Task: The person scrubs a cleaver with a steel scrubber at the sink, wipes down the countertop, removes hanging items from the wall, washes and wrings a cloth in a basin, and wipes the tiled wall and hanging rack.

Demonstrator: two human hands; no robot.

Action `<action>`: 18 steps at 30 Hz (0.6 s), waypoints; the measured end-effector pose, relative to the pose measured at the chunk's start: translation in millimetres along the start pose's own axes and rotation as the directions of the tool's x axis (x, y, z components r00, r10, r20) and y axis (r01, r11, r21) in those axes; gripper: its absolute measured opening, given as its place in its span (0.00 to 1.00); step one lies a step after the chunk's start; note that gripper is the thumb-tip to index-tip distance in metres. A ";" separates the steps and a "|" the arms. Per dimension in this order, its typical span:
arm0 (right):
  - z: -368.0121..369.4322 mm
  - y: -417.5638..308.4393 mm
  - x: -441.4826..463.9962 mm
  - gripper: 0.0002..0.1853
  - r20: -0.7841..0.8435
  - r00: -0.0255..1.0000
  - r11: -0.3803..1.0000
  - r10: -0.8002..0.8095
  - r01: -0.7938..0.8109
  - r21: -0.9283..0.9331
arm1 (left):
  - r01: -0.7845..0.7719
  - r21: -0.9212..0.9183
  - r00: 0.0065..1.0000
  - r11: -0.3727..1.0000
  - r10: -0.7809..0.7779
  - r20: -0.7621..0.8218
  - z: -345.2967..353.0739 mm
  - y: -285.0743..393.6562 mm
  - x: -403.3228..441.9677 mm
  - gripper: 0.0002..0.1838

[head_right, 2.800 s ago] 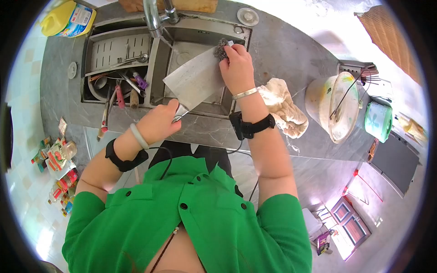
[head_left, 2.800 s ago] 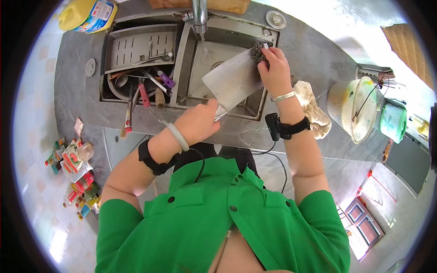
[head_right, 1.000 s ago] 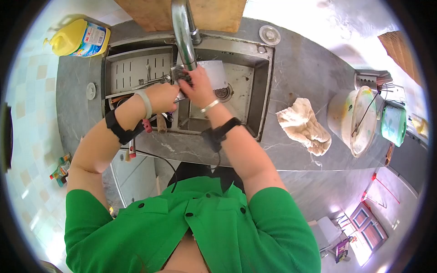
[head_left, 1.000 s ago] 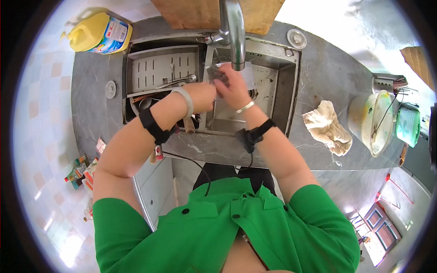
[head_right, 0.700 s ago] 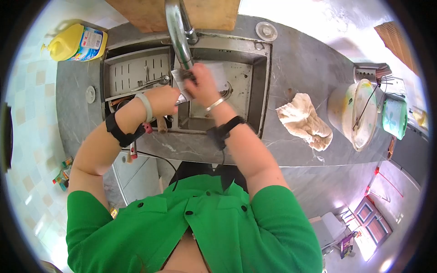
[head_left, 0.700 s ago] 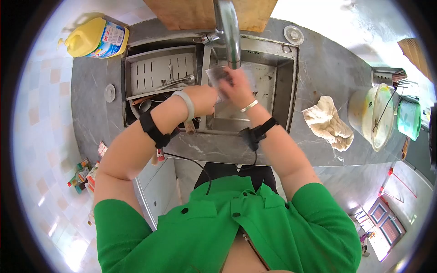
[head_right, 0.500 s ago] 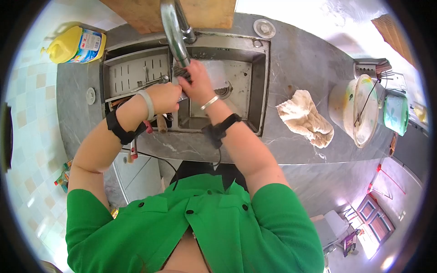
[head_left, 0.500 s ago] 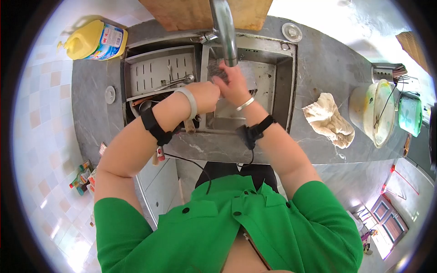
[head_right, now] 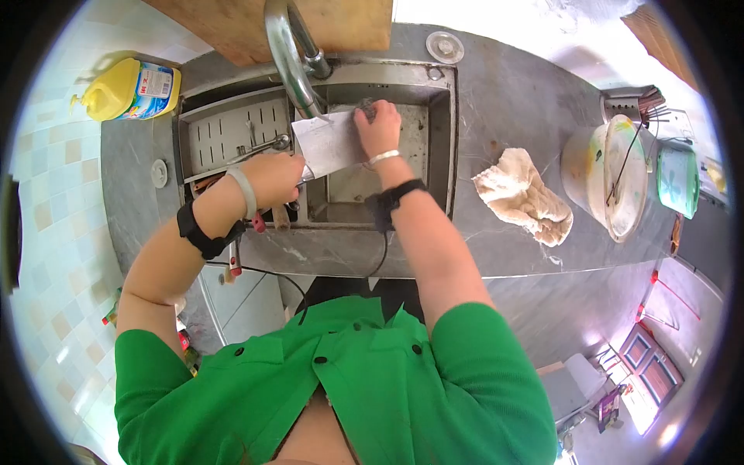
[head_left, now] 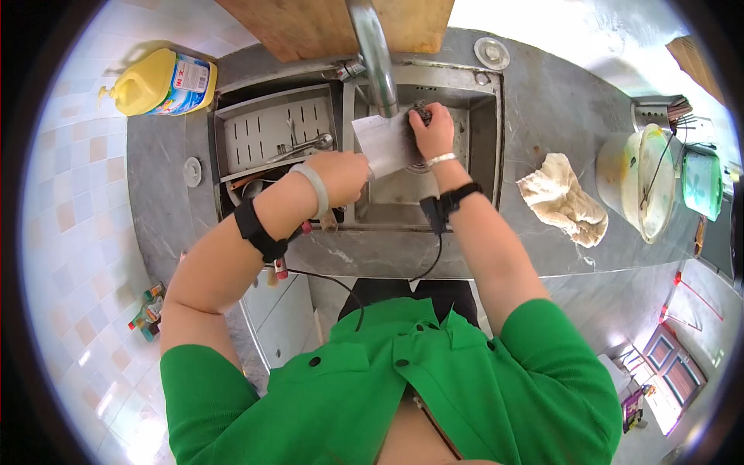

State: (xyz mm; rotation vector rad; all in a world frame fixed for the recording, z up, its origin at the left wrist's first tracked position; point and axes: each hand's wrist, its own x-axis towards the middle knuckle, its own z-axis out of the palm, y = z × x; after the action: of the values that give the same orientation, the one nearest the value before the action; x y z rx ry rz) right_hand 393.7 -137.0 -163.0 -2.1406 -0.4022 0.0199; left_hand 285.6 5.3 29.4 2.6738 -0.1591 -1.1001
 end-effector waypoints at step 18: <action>16.9 -72.7 -19.2 0.13 -0.047 0.964 0.953 -0.262 0.266 0.141 | -0.010 -0.019 1.000 1.000 0.009 -0.017 1.9 -6.6 3.9 0.14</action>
State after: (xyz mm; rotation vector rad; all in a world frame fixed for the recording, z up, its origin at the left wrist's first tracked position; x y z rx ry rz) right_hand 352.6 -91.4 -116.4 -1.9256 -0.6487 -0.1295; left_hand 287.1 10.6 23.8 2.6617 -0.1572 -1.0703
